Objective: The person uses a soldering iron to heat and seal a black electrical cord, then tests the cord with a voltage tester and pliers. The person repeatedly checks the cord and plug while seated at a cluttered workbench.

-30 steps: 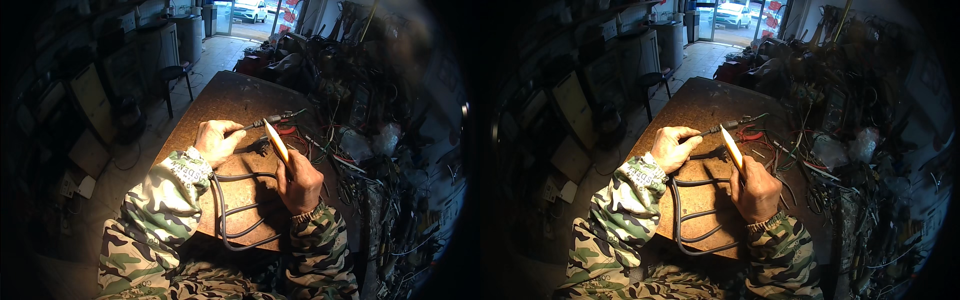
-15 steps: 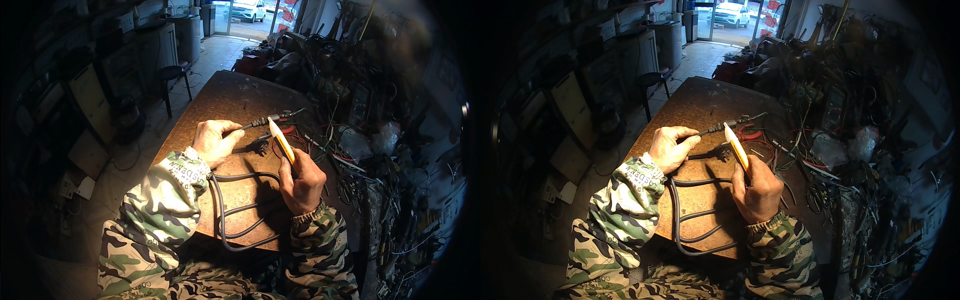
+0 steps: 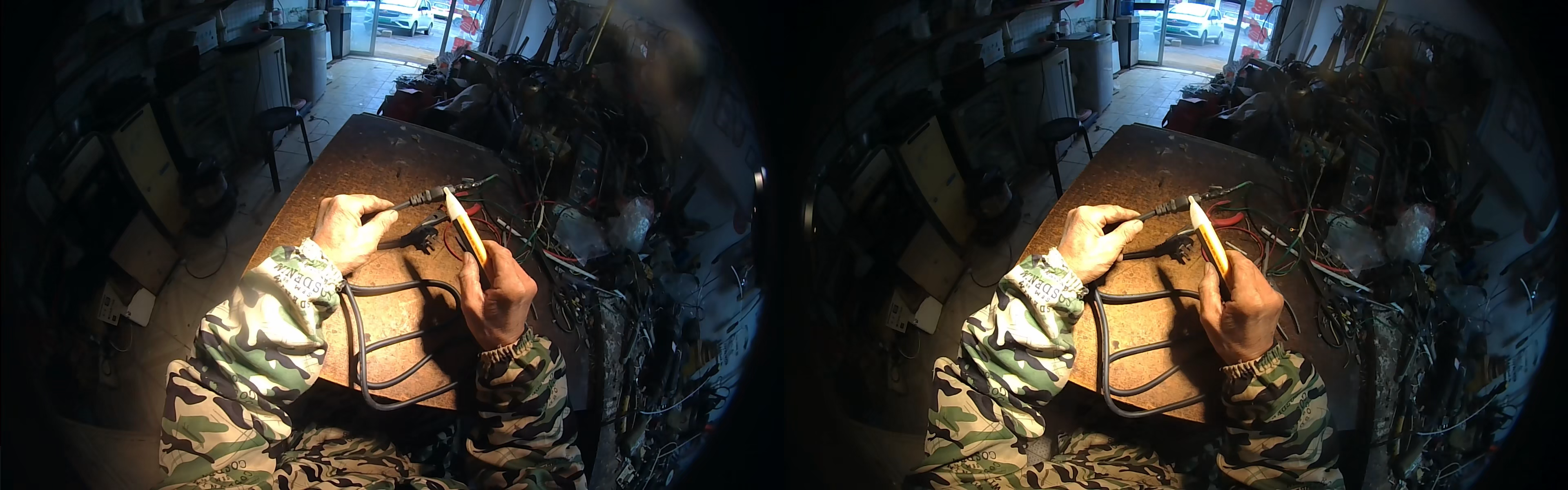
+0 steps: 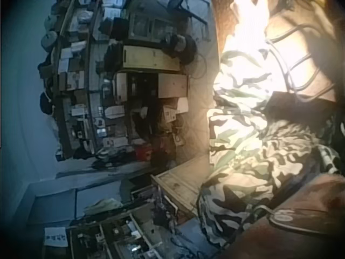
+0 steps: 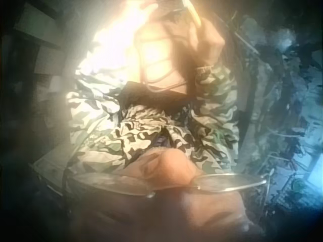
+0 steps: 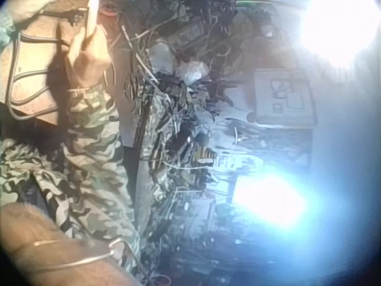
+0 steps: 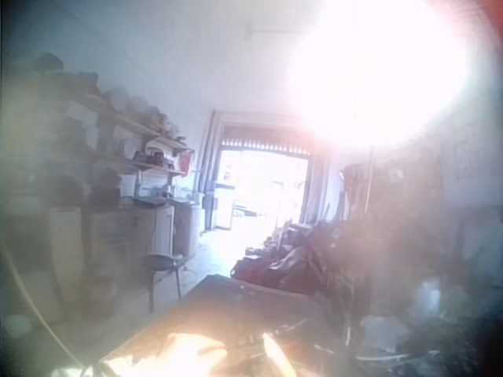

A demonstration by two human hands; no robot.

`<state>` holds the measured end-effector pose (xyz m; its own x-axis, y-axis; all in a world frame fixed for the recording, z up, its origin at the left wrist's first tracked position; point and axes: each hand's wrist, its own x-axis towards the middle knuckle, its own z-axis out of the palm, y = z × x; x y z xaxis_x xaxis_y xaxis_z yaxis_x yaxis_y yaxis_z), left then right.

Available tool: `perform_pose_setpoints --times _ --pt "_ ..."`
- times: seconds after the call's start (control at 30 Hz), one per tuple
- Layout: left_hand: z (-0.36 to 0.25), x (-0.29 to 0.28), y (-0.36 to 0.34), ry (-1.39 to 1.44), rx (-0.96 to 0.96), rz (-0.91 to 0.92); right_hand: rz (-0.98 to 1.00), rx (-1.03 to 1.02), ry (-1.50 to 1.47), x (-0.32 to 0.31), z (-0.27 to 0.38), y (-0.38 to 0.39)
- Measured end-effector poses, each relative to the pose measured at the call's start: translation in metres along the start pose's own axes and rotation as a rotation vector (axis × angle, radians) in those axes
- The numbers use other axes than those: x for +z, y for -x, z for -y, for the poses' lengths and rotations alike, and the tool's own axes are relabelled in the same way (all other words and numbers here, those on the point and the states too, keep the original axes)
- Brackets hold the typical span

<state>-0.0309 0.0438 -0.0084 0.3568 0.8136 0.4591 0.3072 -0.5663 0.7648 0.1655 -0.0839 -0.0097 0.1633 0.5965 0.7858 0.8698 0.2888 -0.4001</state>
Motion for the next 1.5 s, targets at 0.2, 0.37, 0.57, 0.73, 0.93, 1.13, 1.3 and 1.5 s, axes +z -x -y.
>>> perform_pose_setpoints --times 0.2,0.37,0.57,0.73,0.93,1.13,1.3,1.5 --pt "-0.002 -0.001 0.0 -0.01 -0.007 0.005 -0.022 0.008 -0.021 0.0 -0.002 -0.002" --pt "-0.001 -0.001 0.0 -0.025 0.023 -0.003 -0.026 0.026 -0.015 -0.002 0.0 -0.003" --pt "0.001 0.0 0.0 -0.005 0.014 -0.002 0.019 0.057 0.009 -0.005 0.0 -0.004" --pt "0.0 -0.001 0.0 -0.011 -0.003 0.008 0.012 0.022 -0.001 -0.005 0.0 -0.004" --pt "0.009 -0.001 -0.004 0.021 -0.096 0.012 0.062 -0.066 -0.119 -0.003 -0.004 -0.004" --pt "0.016 -0.005 -0.008 -0.042 -0.26 -0.018 0.489 -0.042 -0.241 -0.011 -0.004 -0.002" --pt "0.024 -0.002 -0.01 -0.168 -0.24 -0.077 0.568 -0.151 -0.1 -0.004 -0.002 0.005" --pt "0.031 -0.01 -0.007 -0.214 -0.244 -0.085 0.41 -0.141 -0.077 0.0 -0.012 -0.004"
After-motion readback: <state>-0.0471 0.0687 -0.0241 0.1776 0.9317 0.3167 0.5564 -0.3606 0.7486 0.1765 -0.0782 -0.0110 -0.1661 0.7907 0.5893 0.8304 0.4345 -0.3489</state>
